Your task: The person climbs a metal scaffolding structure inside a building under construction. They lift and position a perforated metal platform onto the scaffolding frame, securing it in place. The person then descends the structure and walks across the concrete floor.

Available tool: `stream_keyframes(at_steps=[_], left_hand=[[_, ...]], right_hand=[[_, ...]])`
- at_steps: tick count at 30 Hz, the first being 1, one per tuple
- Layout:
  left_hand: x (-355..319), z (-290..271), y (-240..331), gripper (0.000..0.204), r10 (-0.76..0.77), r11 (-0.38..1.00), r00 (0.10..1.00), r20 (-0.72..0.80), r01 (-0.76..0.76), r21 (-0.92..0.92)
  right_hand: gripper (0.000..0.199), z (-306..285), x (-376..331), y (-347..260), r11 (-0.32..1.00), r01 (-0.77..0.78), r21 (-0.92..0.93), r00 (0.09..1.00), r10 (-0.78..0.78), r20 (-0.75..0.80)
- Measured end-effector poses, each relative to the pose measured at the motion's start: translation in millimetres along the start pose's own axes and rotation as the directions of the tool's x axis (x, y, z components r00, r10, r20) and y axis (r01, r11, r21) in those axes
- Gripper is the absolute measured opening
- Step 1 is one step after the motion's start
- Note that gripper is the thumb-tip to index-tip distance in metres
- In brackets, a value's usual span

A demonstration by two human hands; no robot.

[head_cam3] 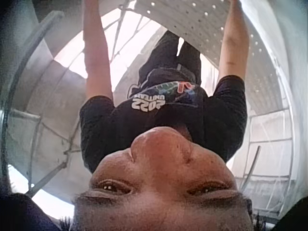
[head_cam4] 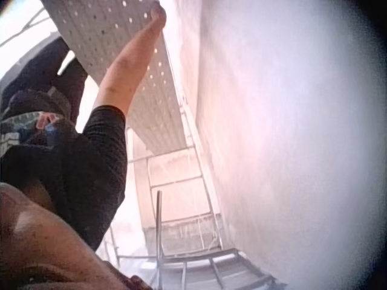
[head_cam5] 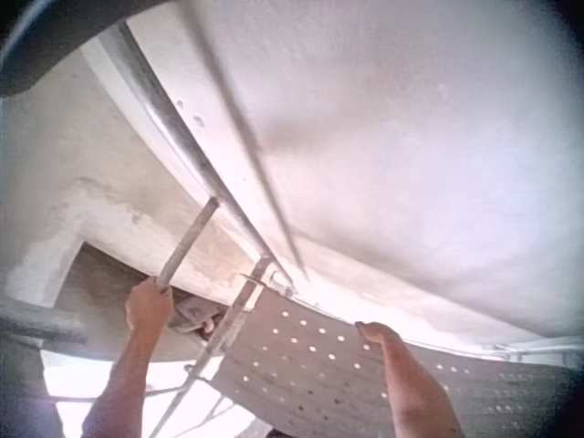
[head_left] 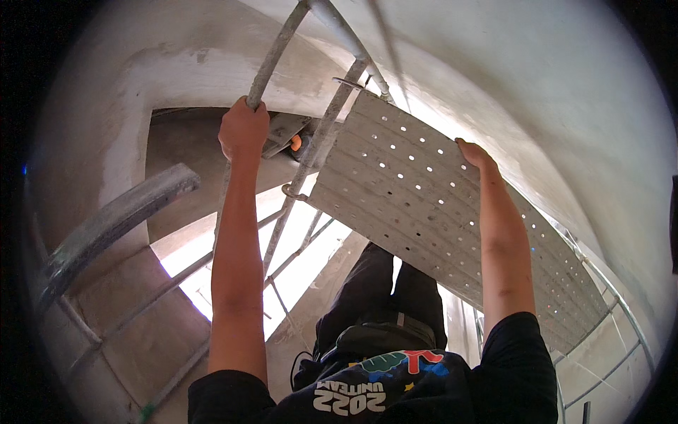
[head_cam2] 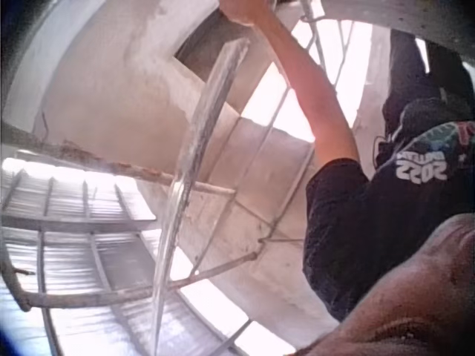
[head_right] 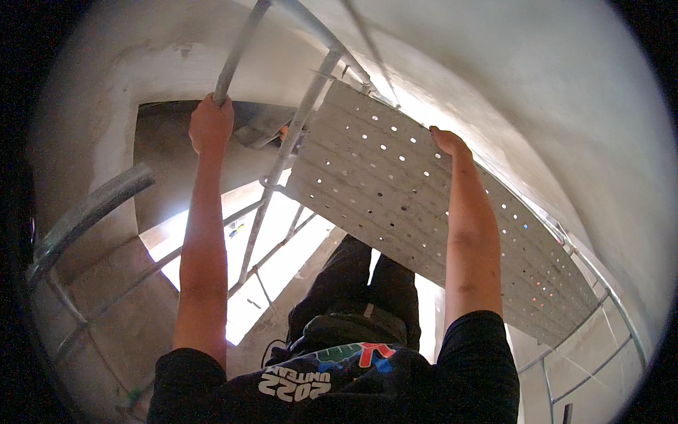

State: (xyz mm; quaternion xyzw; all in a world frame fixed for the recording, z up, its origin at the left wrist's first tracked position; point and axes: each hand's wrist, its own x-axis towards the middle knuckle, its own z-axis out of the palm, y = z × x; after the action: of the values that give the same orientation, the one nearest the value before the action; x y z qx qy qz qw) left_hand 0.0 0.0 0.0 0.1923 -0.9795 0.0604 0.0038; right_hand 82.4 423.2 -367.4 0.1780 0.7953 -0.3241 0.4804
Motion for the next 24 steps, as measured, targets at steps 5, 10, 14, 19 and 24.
stream_keyframes(at_steps=[5,10,14,19,24], left_hand=[[-11,16,4,0.03,0.028,0.999,0.999,0.029,-0.027,-0.044],[-11,5,5,0.03,0.027,0.999,1.0,-0.007,-0.028,-0.033],[-12,3,5,0.03,0.002,0.999,1.0,0.002,-0.002,-0.049],[-9,2,4,0.031,0.044,0.999,0.999,0.005,-0.044,-0.001],[-7,2,6,0.029,0.057,0.997,0.998,0.008,-0.057,-0.045]], right_hand=[[0.072,-17,-27,16,0.994,-0.091,-0.056,0.992,0.085,-0.089],[0.072,-10,-22,10,0.996,-0.091,-0.027,0.991,0.088,-0.1],[0.074,-8,-26,6,0.996,-0.078,-0.034,0.992,0.074,-0.102],[0.077,-13,-33,5,0.998,-0.053,-0.035,0.989,0.048,-0.14],[0.057,8,-72,-2,0.995,0.053,-0.09,0.84,-0.093,-0.534]])
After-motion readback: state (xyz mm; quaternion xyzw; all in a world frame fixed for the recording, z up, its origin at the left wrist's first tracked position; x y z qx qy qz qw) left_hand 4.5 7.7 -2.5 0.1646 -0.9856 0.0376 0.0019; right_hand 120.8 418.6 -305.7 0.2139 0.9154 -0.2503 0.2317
